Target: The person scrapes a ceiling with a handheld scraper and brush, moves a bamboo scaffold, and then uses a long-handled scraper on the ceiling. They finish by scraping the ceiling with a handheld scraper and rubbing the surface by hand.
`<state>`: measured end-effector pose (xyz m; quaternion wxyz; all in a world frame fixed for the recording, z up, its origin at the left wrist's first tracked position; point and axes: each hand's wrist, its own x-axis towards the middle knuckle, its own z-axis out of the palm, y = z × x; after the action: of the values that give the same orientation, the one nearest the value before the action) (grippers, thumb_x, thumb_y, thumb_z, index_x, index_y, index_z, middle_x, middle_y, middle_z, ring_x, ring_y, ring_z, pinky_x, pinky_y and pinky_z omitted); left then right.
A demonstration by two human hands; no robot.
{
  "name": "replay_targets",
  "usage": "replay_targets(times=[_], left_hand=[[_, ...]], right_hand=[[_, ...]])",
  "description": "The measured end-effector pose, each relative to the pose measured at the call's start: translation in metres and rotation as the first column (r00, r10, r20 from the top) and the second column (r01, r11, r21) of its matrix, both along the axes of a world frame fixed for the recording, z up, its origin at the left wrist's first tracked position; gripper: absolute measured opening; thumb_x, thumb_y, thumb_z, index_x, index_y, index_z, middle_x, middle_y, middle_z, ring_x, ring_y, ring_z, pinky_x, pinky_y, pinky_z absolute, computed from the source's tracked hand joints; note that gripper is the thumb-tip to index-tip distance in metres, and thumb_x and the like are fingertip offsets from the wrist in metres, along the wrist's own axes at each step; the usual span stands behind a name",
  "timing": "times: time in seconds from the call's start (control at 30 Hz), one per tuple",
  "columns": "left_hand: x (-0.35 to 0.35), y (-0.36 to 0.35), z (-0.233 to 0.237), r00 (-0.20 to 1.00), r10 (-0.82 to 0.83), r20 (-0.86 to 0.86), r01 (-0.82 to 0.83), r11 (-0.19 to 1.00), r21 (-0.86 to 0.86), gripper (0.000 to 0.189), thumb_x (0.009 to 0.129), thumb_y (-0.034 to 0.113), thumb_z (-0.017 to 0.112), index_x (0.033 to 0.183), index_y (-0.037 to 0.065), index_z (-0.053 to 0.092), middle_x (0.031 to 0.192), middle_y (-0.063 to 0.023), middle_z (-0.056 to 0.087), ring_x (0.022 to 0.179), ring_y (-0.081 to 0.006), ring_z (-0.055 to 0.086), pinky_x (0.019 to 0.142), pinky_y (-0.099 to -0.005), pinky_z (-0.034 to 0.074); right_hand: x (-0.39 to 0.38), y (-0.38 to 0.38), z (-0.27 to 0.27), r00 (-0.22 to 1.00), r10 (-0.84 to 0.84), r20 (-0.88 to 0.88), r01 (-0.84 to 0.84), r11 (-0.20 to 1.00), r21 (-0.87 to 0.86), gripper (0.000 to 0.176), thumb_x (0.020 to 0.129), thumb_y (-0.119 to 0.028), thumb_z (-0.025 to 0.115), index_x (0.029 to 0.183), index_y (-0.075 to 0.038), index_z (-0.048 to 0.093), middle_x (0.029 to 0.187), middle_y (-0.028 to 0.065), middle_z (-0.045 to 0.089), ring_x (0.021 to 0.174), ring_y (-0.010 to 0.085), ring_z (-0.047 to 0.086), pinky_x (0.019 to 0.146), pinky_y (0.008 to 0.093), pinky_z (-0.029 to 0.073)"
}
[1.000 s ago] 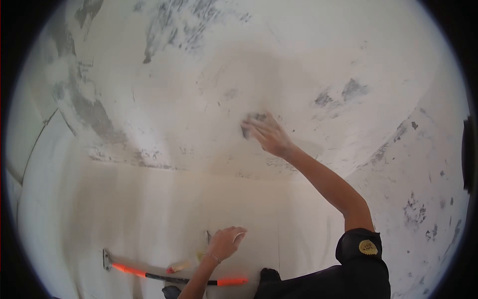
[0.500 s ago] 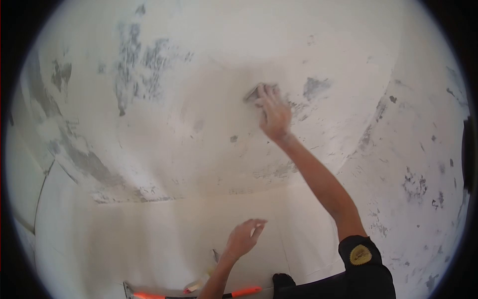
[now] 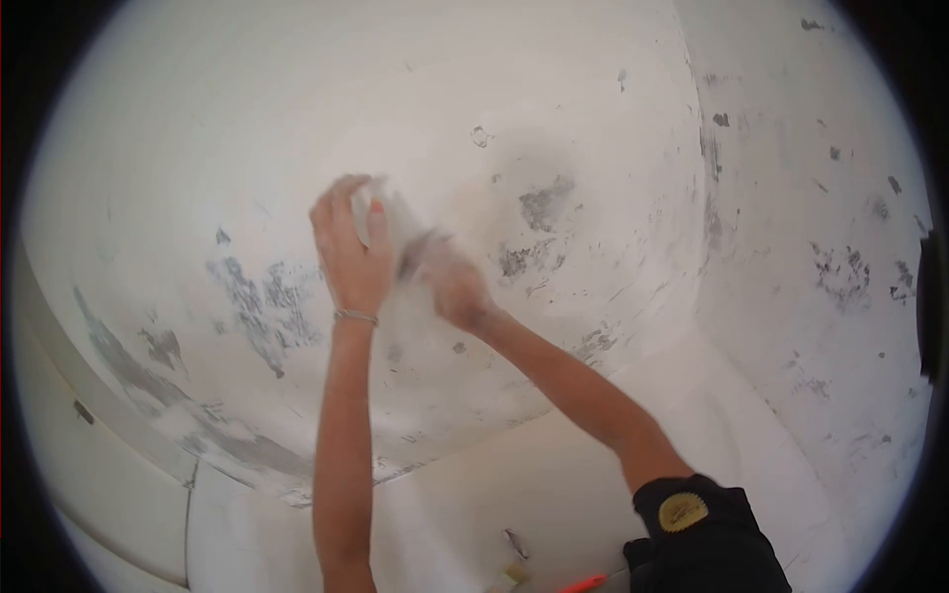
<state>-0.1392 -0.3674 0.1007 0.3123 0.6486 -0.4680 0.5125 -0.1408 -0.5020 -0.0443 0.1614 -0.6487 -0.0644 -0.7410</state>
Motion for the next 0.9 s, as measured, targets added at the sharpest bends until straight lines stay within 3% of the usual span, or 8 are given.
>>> replay_targets(times=[0.07,0.2,0.27,0.33,0.4,0.63,0.73,0.9], left_hand=[[0.010,0.005,0.028,0.995,0.064,0.082,-0.068,0.997,0.045,0.038,0.095,0.019,0.059,0.131,0.010,0.057,0.139,-0.0177,0.051,0.133,-0.0340,0.043,0.111,-0.0464,0.034],[0.045,0.029,0.076,0.889,0.379,0.256,-0.415,0.904,0.103,0.055,0.099,0.034,0.050,0.150,0.021,0.037,0.160,-0.0164,0.020,0.150,-0.0333,0.015,0.121,-0.0499,0.014],[0.066,0.033,0.081,0.876,0.438,0.204,-0.468,0.873,0.138,0.059,0.101,0.041,0.045,0.155,0.025,0.029,0.164,-0.0149,0.011,0.152,-0.0319,0.007,0.123,-0.0502,0.008],[0.083,0.031,0.076,0.801,0.528,0.283,-0.574,0.812,0.109,0.062,0.102,0.048,0.035,0.158,0.027,0.021,0.166,-0.0128,0.003,0.153,-0.0302,0.000,0.123,-0.0486,0.002],[0.083,0.029,0.076,0.815,0.518,0.259,-0.559,0.820,0.121,0.062,0.102,0.047,0.034,0.158,0.027,0.020,0.166,-0.0129,0.002,0.153,-0.0299,-0.002,0.123,-0.0492,0.001],[0.087,0.029,0.074,0.831,0.491,0.262,-0.532,0.840,0.112,0.063,0.100,0.046,0.036,0.158,0.028,0.020,0.166,-0.0127,0.000,0.153,-0.0297,-0.004,0.122,-0.0507,0.001],[0.091,0.030,0.075,0.828,0.491,0.270,-0.533,0.839,0.108,0.063,0.100,0.048,0.036,0.158,0.028,0.021,0.166,-0.0128,0.001,0.153,-0.0304,-0.002,0.122,-0.0518,0.002],[0.075,0.028,0.074,0.850,0.482,0.213,-0.511,0.853,0.108,0.061,0.100,0.044,0.042,0.156,0.025,0.027,0.165,-0.0133,0.008,0.153,-0.0316,0.004,0.122,-0.0526,0.006]], right_hand=[[0.002,-0.010,0.005,0.991,0.038,-0.131,-0.077,0.949,-0.307,0.020,0.086,0.003,0.052,0.099,-0.006,0.064,0.123,0.0121,0.067,0.120,0.0294,0.061,0.109,0.0419,0.044],[0.003,-0.047,0.037,0.986,-0.084,0.143,0.083,0.996,0.011,0.037,0.083,0.008,0.049,0.115,-0.002,0.066,0.127,0.0166,0.065,0.114,0.0299,0.065,0.107,0.0442,0.046],[0.025,-0.008,0.046,0.962,-0.067,0.263,-0.061,0.890,0.452,0.047,0.082,0.008,0.048,0.126,-0.001,0.062,0.128,0.0149,0.065,0.112,0.0281,0.066,0.105,0.0413,0.047],[0.039,0.003,0.028,0.970,0.241,0.030,-0.226,0.849,0.478,0.051,0.081,0.004,0.050,0.131,-0.004,0.057,0.133,0.0136,0.060,0.124,0.0267,0.058,0.118,0.0439,0.032],[0.017,-0.007,0.028,0.992,0.032,-0.124,-0.062,0.967,-0.248,0.053,0.080,0.005,0.051,0.130,-0.007,0.059,0.132,0.0126,0.062,0.127,0.0251,0.056,0.118,0.0408,0.033],[0.015,-0.040,0.051,0.980,-0.022,0.199,-0.059,0.919,0.391,0.035,0.081,0.005,0.052,0.109,-0.010,0.066,0.115,0.0172,0.068,0.121,0.0316,0.060,0.110,0.0394,0.042],[0.001,-0.008,0.036,0.990,0.114,-0.083,-0.125,0.982,-0.141,0.027,0.078,0.009,0.049,0.095,-0.005,0.064,0.115,0.0152,0.069,0.117,0.0331,0.062,0.107,0.0418,0.044],[-0.011,-0.044,0.048,0.998,0.034,0.047,-0.035,0.999,0.011,0.027,0.078,0.008,0.050,0.095,-0.008,0.062,0.121,0.0147,0.067,0.120,0.0288,0.061,0.103,0.0397,0.046]])
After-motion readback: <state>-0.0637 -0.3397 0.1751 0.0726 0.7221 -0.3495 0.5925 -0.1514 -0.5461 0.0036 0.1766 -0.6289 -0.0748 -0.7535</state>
